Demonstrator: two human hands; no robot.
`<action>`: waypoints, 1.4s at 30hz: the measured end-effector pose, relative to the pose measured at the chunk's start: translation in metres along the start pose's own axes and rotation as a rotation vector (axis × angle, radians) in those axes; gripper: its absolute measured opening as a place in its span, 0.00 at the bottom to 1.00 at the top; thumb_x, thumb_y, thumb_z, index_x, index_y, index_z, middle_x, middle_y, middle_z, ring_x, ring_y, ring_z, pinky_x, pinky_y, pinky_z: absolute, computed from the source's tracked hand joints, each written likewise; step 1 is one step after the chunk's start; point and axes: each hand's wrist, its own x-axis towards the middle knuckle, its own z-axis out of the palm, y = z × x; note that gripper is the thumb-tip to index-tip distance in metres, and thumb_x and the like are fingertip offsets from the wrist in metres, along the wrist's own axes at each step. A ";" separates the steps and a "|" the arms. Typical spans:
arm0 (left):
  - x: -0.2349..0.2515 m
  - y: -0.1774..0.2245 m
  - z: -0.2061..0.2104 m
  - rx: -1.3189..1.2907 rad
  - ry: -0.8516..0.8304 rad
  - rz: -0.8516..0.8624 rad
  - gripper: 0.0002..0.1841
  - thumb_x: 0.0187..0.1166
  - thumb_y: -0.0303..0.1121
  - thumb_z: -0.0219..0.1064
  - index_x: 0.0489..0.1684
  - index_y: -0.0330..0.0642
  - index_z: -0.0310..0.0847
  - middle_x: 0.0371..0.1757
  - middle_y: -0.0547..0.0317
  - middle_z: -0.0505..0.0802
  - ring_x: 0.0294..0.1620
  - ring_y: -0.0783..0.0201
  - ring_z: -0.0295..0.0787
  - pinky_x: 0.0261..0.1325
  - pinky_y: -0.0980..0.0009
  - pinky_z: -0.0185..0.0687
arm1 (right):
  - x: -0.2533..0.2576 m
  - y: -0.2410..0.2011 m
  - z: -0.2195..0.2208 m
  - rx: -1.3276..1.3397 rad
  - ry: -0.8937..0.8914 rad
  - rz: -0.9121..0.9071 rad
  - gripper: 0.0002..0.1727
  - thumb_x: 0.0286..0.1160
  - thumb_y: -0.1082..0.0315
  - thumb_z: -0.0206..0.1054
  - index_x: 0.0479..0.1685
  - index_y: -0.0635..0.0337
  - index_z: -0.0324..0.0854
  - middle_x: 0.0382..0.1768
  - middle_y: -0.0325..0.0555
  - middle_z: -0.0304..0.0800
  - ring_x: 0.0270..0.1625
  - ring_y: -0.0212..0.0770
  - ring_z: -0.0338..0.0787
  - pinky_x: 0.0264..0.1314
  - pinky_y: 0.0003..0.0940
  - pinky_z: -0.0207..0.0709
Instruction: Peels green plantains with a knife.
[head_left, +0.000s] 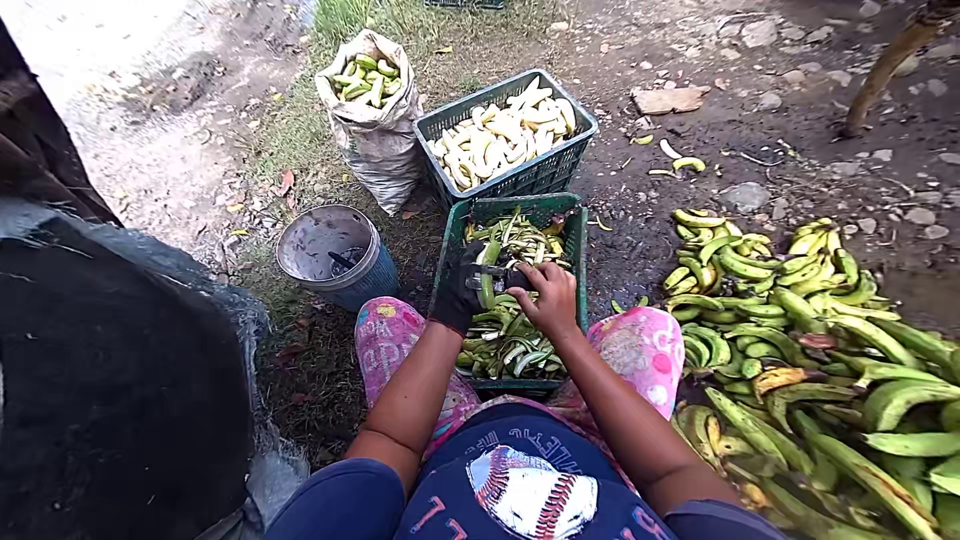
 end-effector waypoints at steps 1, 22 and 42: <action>0.001 -0.001 0.005 0.049 -0.015 0.037 0.17 0.90 0.42 0.53 0.71 0.52 0.75 0.54 0.63 0.88 0.48 0.71 0.85 0.50 0.68 0.84 | 0.009 0.001 -0.001 0.047 -0.026 0.095 0.35 0.81 0.32 0.54 0.68 0.48 0.88 0.50 0.57 0.89 0.54 0.59 0.87 0.60 0.64 0.74; 0.005 -0.049 0.002 0.675 0.355 0.240 0.23 0.84 0.38 0.62 0.75 0.38 0.75 0.67 0.41 0.86 0.69 0.52 0.83 0.73 0.49 0.77 | 0.069 0.018 -0.010 0.392 -0.296 0.583 0.28 0.92 0.44 0.52 0.78 0.49 0.80 0.73 0.59 0.83 0.77 0.60 0.80 0.79 0.67 0.67; 0.160 0.035 -0.014 0.584 0.140 -0.190 0.20 0.85 0.42 0.63 0.65 0.36 0.76 0.44 0.49 0.88 0.36 0.62 0.83 0.38 0.62 0.83 | 0.000 0.145 -0.055 0.687 0.044 0.987 0.30 0.89 0.41 0.55 0.71 0.56 0.81 0.58 0.53 0.87 0.52 0.45 0.87 0.59 0.50 0.80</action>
